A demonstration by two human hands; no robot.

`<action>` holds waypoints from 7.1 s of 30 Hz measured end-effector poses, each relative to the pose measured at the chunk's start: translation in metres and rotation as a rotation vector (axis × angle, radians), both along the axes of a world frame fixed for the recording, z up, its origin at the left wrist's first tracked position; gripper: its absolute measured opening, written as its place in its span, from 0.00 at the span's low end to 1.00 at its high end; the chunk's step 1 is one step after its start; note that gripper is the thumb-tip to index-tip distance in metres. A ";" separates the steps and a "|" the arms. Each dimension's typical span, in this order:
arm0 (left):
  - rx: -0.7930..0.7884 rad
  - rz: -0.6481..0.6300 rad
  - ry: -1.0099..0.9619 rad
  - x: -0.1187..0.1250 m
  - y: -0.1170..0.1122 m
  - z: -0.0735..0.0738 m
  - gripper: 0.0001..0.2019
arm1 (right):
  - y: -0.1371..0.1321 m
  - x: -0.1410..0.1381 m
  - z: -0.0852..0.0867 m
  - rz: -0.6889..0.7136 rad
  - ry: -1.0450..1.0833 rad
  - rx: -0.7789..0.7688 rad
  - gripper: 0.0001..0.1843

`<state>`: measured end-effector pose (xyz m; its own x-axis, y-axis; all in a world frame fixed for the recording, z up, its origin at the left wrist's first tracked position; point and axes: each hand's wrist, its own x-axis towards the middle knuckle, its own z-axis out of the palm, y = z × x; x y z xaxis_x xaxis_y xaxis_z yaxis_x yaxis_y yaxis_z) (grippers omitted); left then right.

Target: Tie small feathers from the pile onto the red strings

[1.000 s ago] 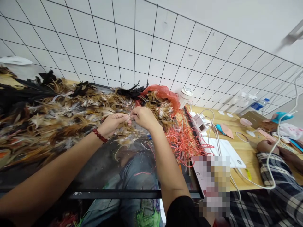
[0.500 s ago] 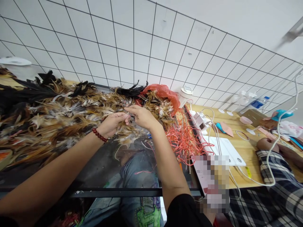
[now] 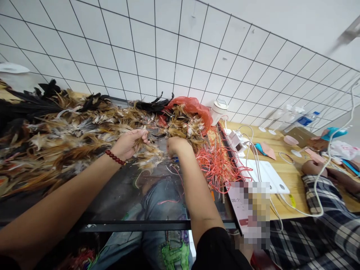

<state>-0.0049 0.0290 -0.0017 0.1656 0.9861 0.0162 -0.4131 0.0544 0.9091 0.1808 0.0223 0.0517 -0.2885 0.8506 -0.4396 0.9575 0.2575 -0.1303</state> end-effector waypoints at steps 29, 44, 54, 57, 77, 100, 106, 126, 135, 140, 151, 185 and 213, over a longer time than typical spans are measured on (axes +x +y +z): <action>-0.004 -0.174 0.057 0.008 -0.015 0.009 0.16 | -0.006 0.008 0.014 0.178 0.930 0.359 0.10; 0.010 -0.026 0.113 0.012 -0.014 0.007 0.18 | -0.010 0.010 0.021 0.172 0.815 0.341 0.05; 0.062 -0.024 0.163 0.014 -0.018 0.011 0.17 | -0.006 -0.006 0.010 0.118 0.886 0.489 0.07; 0.067 -0.046 0.160 0.014 -0.019 0.012 0.15 | -0.006 -0.005 0.011 0.134 0.894 0.509 0.08; 0.129 -0.147 0.148 0.014 -0.021 0.013 0.14 | 0.004 -0.001 -0.001 0.242 0.991 0.465 0.09; -0.093 -0.205 -0.030 0.006 -0.014 0.012 0.05 | 0.010 -0.004 -0.010 0.320 1.010 0.441 0.17; -0.018 -0.201 0.035 0.008 -0.017 0.012 0.07 | 0.009 -0.002 -0.007 0.281 1.021 0.484 0.11; -0.047 -0.073 -0.087 0.010 -0.020 0.018 0.13 | 0.011 -0.008 -0.015 0.357 0.837 0.591 0.24; -0.062 -0.057 -0.107 0.010 -0.017 0.015 0.13 | 0.011 -0.006 -0.018 0.331 0.863 0.426 0.34; -0.065 -0.053 -0.122 0.010 -0.018 0.018 0.11 | 0.011 -0.008 -0.018 0.342 0.870 0.420 0.33; -0.072 -0.052 -0.114 0.010 -0.017 0.015 0.10 | 0.009 -0.008 -0.011 0.339 0.940 0.497 0.24; -0.117 0.189 -0.141 -0.006 -0.009 0.026 0.07 | 0.011 -0.039 -0.051 0.005 0.386 0.368 0.06; -0.167 0.288 -0.175 -0.005 -0.005 0.022 0.09 | 0.016 -0.008 -0.043 -0.026 0.204 0.435 0.15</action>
<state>-0.0101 0.0242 0.0202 -0.1097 0.9833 -0.1450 -0.5811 0.0549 0.8120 0.1725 0.0386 0.0085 -0.3080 0.9511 0.0218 0.9304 0.3059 -0.2021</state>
